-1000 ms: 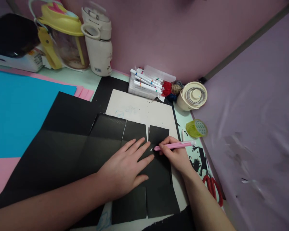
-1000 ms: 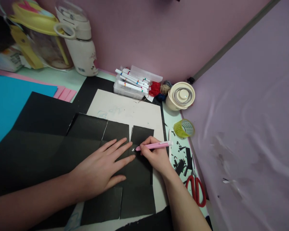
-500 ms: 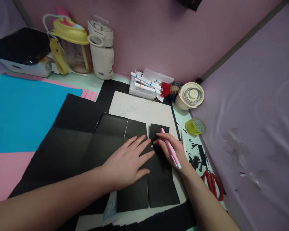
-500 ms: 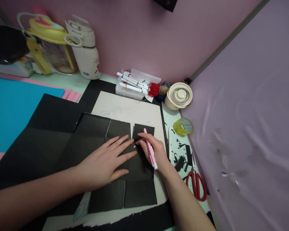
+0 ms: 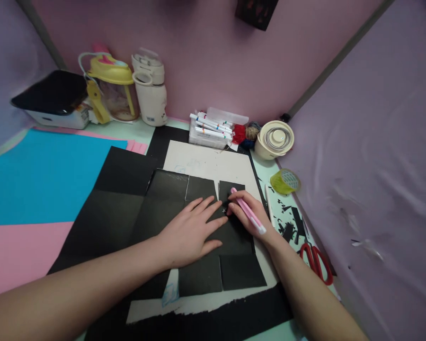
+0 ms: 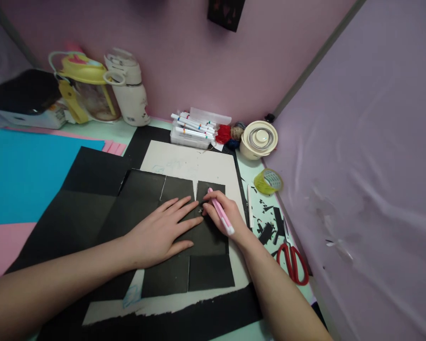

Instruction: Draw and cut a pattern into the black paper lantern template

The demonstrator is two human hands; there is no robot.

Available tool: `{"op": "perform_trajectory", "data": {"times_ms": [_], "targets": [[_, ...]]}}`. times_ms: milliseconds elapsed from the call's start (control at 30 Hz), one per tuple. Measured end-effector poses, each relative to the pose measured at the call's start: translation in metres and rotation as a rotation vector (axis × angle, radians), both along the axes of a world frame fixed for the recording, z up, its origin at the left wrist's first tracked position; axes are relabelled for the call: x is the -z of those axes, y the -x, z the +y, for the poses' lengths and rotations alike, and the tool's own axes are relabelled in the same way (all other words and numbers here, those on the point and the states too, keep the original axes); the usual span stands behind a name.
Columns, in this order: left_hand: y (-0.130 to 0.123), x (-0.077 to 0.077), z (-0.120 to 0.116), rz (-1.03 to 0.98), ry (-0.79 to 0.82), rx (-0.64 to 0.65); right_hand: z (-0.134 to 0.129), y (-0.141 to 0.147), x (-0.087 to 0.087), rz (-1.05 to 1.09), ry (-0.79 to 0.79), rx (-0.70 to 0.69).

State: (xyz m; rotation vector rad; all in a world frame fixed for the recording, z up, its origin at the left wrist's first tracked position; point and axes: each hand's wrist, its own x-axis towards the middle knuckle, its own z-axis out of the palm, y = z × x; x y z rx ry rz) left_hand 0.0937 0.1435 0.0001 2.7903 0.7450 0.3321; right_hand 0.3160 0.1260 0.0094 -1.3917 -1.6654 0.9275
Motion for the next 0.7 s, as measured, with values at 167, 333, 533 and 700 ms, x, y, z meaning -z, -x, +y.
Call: {"op": "perform_trajectory", "data": {"times_ms": [167,333,533,700], "targets": [[0.001,-0.001,0.000,0.002,0.021,-0.003,0.005,-0.003,0.004,0.104,-0.037,0.067],[0.002,-0.009,0.005,-0.003,0.146,-0.040,0.009,-0.004,0.011,0.094,-0.092,0.035],[-0.015,-0.029,0.023,-0.041,0.287,-0.132,0.011,-0.004,0.012,0.142,-0.128,0.024],[-0.042,-0.020,0.031,-0.077,0.164,-0.233,0.015,-0.005,0.018,0.172,-0.163,0.011]]}}
